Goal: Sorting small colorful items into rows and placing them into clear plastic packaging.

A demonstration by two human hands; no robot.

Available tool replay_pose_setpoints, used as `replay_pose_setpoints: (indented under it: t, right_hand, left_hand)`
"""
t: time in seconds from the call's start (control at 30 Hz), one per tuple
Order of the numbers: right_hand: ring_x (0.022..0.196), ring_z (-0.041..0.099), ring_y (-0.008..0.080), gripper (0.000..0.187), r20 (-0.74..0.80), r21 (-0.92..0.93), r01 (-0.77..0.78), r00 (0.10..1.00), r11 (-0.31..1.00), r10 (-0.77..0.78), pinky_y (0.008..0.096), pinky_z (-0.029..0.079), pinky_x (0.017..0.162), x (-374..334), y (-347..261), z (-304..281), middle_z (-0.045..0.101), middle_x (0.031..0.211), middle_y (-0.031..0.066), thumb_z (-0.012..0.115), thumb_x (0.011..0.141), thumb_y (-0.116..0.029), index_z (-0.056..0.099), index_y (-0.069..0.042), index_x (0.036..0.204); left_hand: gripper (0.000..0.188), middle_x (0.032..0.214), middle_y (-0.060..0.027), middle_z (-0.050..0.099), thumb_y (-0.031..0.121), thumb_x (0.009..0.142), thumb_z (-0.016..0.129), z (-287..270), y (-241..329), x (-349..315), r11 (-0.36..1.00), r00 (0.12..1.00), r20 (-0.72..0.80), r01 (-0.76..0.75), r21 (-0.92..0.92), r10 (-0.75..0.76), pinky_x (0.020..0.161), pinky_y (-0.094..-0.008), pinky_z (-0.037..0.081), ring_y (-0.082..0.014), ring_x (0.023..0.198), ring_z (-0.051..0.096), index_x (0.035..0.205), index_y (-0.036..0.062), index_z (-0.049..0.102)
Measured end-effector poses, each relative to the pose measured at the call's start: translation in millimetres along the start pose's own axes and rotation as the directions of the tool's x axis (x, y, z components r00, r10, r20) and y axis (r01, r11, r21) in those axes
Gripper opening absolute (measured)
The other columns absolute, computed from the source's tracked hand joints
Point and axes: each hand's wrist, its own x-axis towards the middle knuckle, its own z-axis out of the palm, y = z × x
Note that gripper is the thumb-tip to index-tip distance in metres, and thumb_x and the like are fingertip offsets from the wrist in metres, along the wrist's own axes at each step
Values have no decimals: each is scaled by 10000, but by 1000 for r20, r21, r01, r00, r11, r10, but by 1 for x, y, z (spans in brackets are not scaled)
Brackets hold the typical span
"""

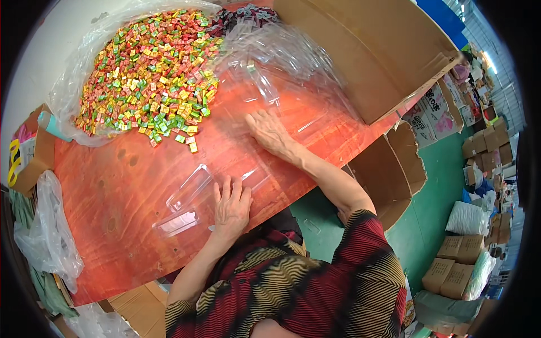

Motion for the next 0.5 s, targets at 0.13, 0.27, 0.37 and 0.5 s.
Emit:
replay_pose_setpoints:
  t: [0.13,0.27,0.37,0.5]
  right_hand:
    - [838,498,233,98,48,68,118,991,991,-121,353,369,779,-21,4,-13,527,804,70,493,761,-116,522,-76,846]
    - [873,516,223,182,108,99,164,979,981,-175,363,358,823,-53,0,-20,562,871,59,497,764,-124,566,-92,929]
    - [880,525,234,201,69,106,53,996,993,-60,387,359,833,-71,-3,-34,578,918,65,528,740,-122,589,-98,930]
    - [904,534,245,231,-17,0,-73,997,997,73,409,383,818,-79,22,-54,581,953,89,523,743,-47,607,-80,955]
  left_hand:
    - [249,1146,-181,467,167,774,560,1,-1,-5,1000,1000,-17,0,-6,0,913,-558,307,-374,1117,411,974,19,551]
    - [251,1139,-179,469,172,778,553,3,1,-2,1000,1000,-24,11,-20,-11,906,-554,314,-374,1103,422,978,19,550]
    - [243,1174,-170,458,145,749,599,2,3,-2,999,999,-6,32,-44,-33,923,-543,305,-362,1121,407,962,32,571]
    - [237,1159,-168,466,126,735,606,2,3,-3,994,999,-32,33,-105,-37,911,-524,317,-351,1096,426,947,25,580]
